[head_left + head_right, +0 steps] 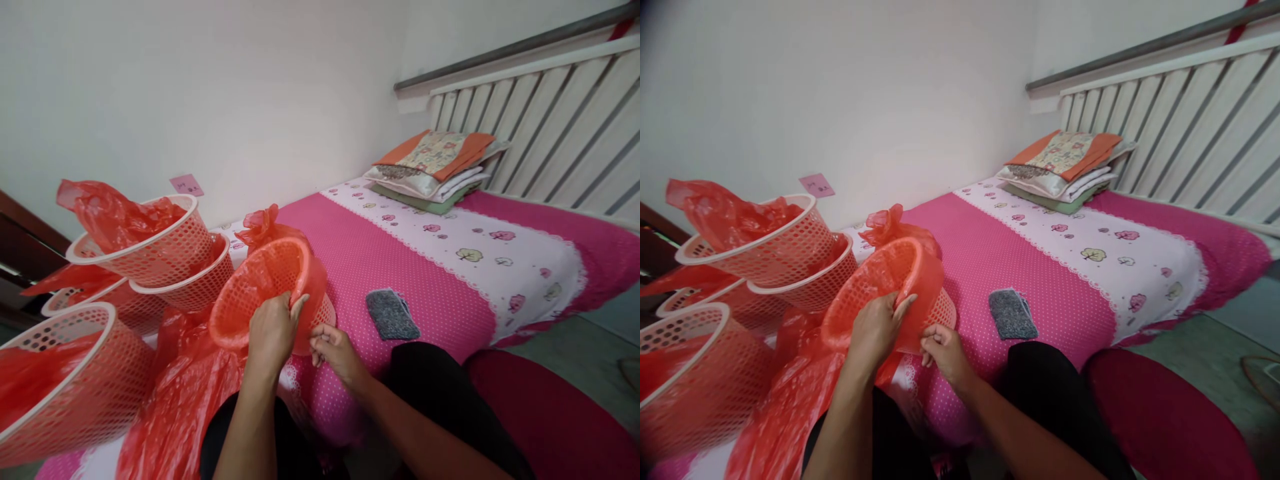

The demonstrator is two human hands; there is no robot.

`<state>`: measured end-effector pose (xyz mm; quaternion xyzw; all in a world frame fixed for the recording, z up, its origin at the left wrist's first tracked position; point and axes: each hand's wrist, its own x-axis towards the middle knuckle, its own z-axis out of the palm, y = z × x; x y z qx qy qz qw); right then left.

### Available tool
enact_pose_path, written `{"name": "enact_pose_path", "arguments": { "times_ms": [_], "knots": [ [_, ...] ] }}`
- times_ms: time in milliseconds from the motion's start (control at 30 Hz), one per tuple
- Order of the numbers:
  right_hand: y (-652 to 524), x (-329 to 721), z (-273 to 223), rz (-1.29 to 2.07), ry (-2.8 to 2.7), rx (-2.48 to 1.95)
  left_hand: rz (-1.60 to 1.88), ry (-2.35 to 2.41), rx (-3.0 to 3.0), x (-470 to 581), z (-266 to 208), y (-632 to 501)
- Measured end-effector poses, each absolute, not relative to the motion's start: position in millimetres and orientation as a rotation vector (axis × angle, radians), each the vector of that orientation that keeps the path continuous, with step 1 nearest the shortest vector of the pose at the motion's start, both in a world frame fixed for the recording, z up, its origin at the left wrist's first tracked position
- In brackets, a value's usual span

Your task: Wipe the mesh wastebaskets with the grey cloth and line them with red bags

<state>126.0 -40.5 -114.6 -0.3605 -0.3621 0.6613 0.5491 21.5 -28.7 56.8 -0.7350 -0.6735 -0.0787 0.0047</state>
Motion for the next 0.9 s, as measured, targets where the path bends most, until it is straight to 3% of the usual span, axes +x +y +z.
{"name": "enact_pose_path", "arguments": {
  "times_ms": [233, 400, 700, 900],
  "knots": [
    [-47, 104, -99, 1.672, -0.842, -0.741, -0.288, -2.109, -2.322, 23, 54, -28],
    [-50, 93, -114, 1.675, -0.845, -0.793, -0.369, -2.118, -2.326, 18, 52, -26],
    [-35, 143, -122, 1.516, -0.818, -0.877, -0.657, -2.144, -2.506, -9, 53, -25],
    [-23, 176, -103, 1.494, -0.640, -0.758, -0.549, -2.043, -2.771, -32, 52, -27]
  ]
}}
